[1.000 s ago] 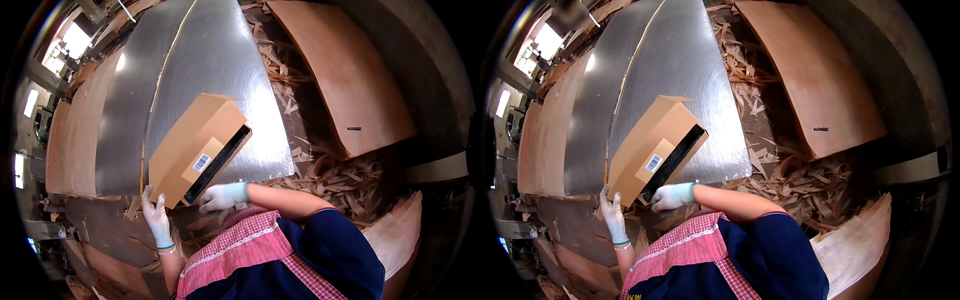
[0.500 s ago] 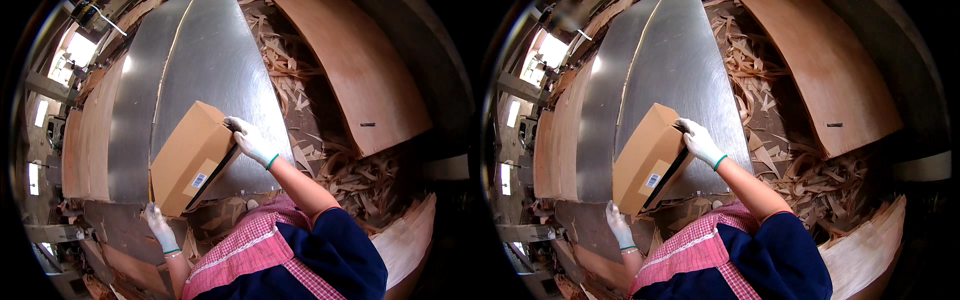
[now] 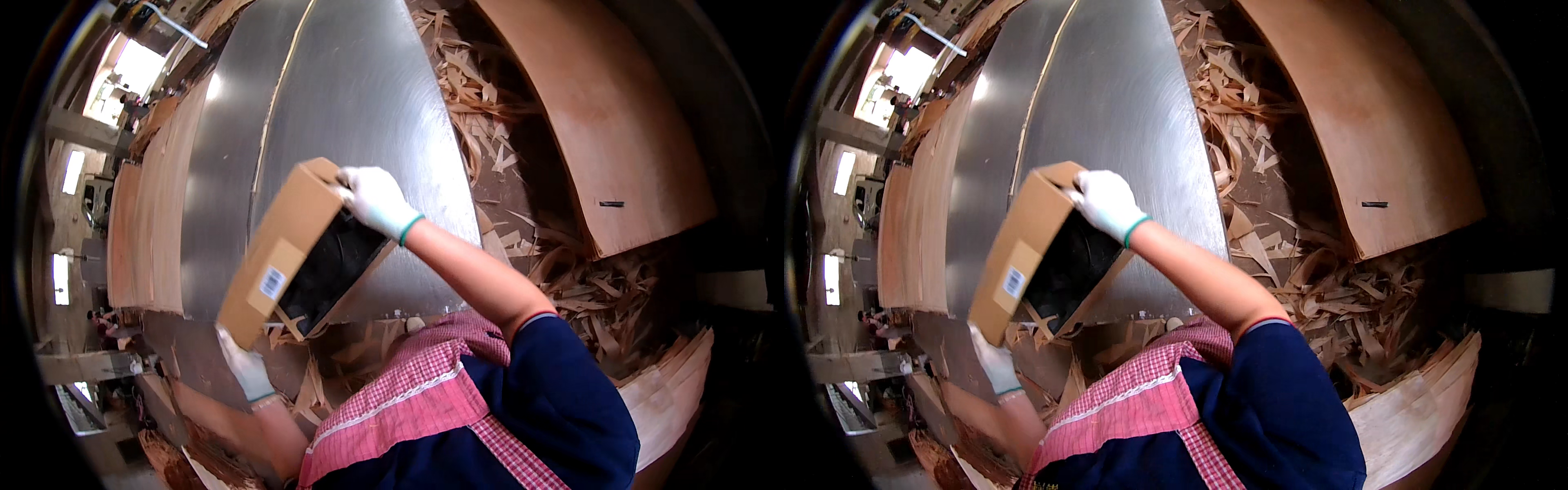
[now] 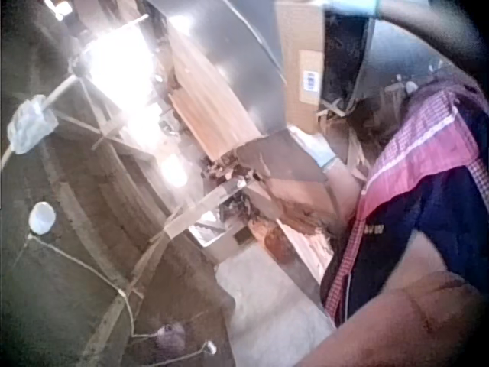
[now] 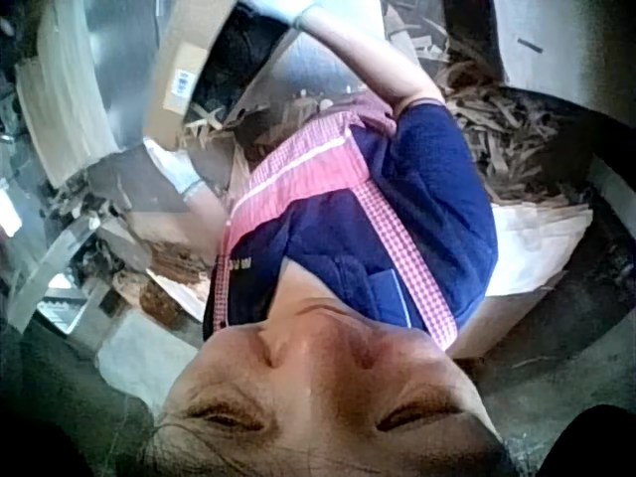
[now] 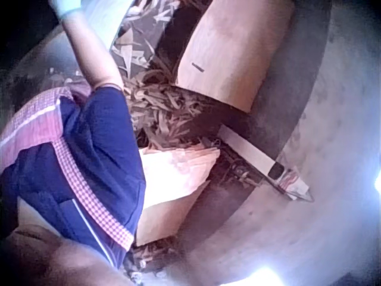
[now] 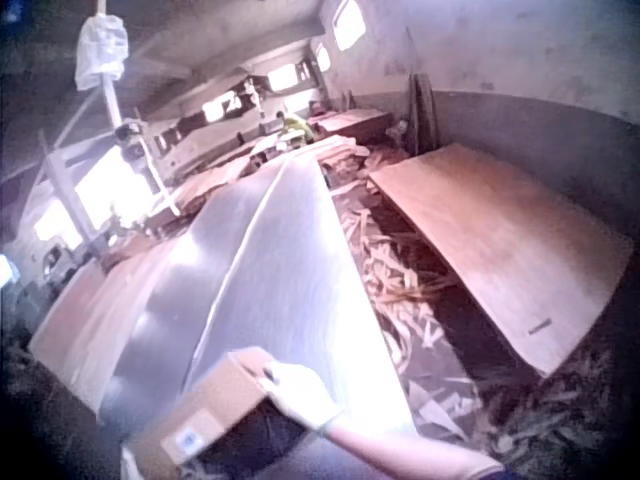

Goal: The person closes the lid of a cardboard box containing a black item and then picks up a long wooden stick from a corner.

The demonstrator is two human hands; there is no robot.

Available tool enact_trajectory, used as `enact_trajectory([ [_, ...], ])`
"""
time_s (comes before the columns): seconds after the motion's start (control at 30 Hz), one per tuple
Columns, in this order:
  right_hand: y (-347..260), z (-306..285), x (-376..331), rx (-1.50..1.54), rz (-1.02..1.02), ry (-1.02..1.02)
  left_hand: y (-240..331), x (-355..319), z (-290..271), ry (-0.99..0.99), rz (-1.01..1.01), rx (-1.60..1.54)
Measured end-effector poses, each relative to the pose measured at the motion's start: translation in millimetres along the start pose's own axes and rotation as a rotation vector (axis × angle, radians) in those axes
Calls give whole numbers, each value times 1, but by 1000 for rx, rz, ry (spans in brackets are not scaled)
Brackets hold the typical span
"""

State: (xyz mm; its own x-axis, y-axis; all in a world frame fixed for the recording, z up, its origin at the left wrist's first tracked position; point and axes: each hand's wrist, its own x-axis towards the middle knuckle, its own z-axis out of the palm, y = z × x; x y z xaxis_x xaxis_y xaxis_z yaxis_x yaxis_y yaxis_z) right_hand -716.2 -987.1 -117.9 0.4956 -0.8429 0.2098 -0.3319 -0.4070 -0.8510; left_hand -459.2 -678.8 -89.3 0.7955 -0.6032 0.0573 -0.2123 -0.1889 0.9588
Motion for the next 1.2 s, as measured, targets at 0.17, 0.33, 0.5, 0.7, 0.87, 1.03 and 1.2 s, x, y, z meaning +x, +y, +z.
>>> enact_trajectory([
  [0.17, -27, -6, 60, -161, -39, -11, 66, 42, 20, 48, -29, 7],
  [0.33, -57, 6, 80, -260, -78, -74, 72, 83, -5, 7, -43, 79],
  [0.5, -53, 0, 93, -331, -137, -130, 54, 108, -29, -130, -153, -325],
  [0.7, -60, 3, 88, -312, -127, -157, -12, 107, -23, -257, -276, -826],
  [0.87, -36, 2, 76, -277, -168, -146, -39, 102, -20, -309, -104, -635],
  [1.03, -18, 2, 58, -243, -195, -183, -43, 81, -6, -202, -211, -854],
  [1.2, 59, 2, 50, -307, -343, -157, -33, 68, 10, -299, -354, -927],
])
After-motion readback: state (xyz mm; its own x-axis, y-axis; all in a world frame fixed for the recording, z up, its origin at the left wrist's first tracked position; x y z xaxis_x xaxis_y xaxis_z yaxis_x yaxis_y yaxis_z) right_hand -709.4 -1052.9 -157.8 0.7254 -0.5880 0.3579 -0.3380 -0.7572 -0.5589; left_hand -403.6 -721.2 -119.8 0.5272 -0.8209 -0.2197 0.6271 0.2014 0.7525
